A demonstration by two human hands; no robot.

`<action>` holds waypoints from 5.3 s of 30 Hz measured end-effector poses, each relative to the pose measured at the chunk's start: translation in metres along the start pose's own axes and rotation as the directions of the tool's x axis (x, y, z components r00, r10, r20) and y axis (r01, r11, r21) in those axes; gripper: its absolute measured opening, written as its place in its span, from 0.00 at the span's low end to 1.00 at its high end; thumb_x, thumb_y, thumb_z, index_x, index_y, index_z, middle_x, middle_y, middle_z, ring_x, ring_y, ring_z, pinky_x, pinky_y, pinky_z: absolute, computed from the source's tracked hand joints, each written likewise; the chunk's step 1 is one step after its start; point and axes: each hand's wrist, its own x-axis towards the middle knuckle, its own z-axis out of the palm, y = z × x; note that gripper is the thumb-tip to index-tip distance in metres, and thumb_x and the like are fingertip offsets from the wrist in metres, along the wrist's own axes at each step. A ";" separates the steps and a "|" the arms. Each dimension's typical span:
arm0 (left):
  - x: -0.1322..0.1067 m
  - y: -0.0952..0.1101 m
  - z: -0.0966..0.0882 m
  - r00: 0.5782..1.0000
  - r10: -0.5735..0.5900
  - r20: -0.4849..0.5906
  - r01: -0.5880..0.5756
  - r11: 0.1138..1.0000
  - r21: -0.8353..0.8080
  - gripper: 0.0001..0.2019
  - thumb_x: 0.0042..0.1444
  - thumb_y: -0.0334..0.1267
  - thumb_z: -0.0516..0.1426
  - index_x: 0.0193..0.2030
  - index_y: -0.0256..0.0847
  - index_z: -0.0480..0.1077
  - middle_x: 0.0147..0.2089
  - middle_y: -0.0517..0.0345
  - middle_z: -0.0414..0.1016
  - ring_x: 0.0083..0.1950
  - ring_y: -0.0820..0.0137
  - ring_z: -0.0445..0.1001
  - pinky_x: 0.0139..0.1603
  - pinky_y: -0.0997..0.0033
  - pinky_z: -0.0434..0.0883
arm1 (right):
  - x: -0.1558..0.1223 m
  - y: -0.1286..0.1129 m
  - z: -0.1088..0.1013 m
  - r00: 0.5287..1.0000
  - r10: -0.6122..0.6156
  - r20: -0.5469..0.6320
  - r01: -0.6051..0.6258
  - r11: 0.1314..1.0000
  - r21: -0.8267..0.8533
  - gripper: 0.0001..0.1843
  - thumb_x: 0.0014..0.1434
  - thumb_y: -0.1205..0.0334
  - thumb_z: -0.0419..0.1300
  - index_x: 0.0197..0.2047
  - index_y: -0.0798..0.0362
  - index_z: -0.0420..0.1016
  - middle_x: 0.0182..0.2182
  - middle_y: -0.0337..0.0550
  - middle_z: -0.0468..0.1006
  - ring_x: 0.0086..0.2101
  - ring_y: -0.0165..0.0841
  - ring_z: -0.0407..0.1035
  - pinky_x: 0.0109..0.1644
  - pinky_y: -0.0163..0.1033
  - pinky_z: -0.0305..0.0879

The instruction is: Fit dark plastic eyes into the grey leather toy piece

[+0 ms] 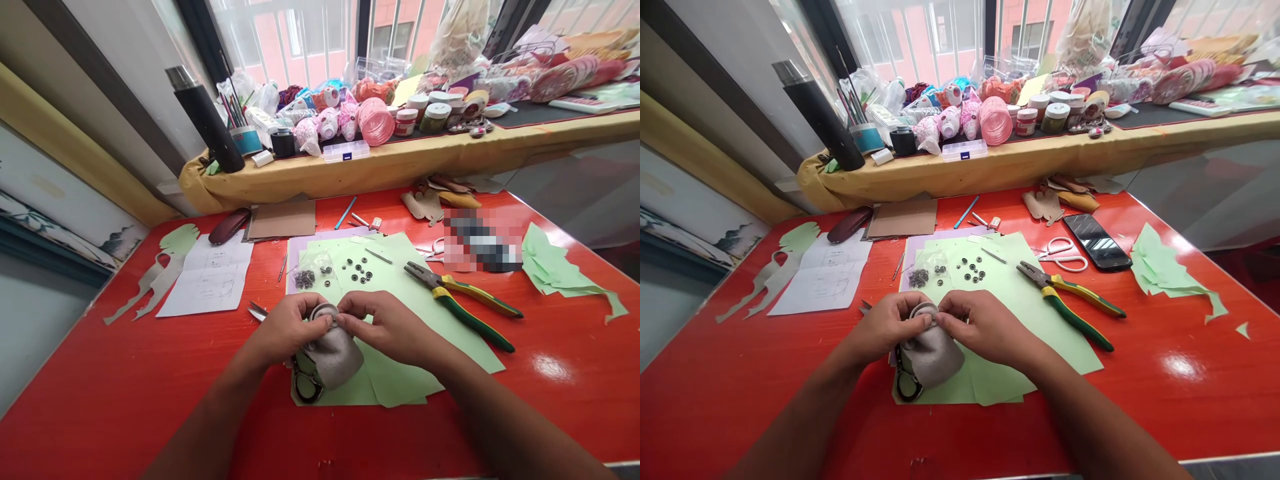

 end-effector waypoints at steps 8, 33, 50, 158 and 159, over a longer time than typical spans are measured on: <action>0.001 0.003 0.009 0.998 0.017 -0.063 -0.009 0.992 0.127 0.07 0.56 0.41 0.61 0.34 0.40 0.72 0.30 0.63 0.69 0.31 0.71 0.67 0.30 0.74 0.62 | 0.003 0.010 0.011 0.997 0.026 -0.078 -0.033 0.996 -0.083 0.07 0.65 0.62 0.59 0.34 0.50 0.74 0.26 0.35 0.75 0.28 0.31 0.64 0.30 0.35 0.56; 0.011 -0.008 0.031 0.928 0.170 -0.331 -0.191 0.981 -0.030 0.11 0.61 0.45 0.62 0.38 0.38 0.75 0.33 0.61 0.71 0.34 0.70 0.68 0.35 0.73 0.66 | 0.007 0.011 0.009 0.978 0.073 -0.195 -0.037 0.983 0.182 0.10 0.67 0.53 0.60 0.37 0.51 0.72 0.27 0.35 0.70 0.28 0.32 0.62 0.32 0.36 0.57; 0.002 0.004 0.002 0.997 0.078 -0.026 -0.072 0.981 0.181 0.07 0.59 0.42 0.62 0.36 0.39 0.75 0.34 0.61 0.73 0.36 0.69 0.70 0.36 0.72 0.66 | 0.001 0.009 0.005 0.996 0.085 -0.032 -0.083 0.996 0.037 0.05 0.63 0.61 0.62 0.35 0.51 0.76 0.27 0.35 0.75 0.29 0.31 0.66 0.32 0.36 0.59; 0.015 -0.016 -0.001 1.000 0.006 -0.022 -0.006 1.000 0.007 0.10 0.62 0.46 0.58 0.36 0.42 0.71 0.32 0.61 0.69 0.36 0.67 0.67 0.38 0.70 0.65 | 0.040 0.032 -0.037 0.850 0.438 -0.292 -0.243 0.819 0.520 0.19 0.60 0.44 0.68 0.37 0.52 0.75 0.15 0.29 0.68 0.15 0.28 0.61 0.21 0.34 0.56; 0.015 -0.017 -0.001 1.000 0.010 -0.025 -0.009 1.000 0.009 0.10 0.62 0.46 0.58 0.36 0.42 0.71 0.32 0.61 0.70 0.36 0.67 0.67 0.38 0.70 0.65 | 0.035 0.030 -0.034 0.857 0.440 -0.269 -0.234 0.797 0.557 0.18 0.60 0.45 0.68 0.37 0.52 0.76 0.14 0.29 0.67 0.15 0.27 0.60 0.21 0.34 0.56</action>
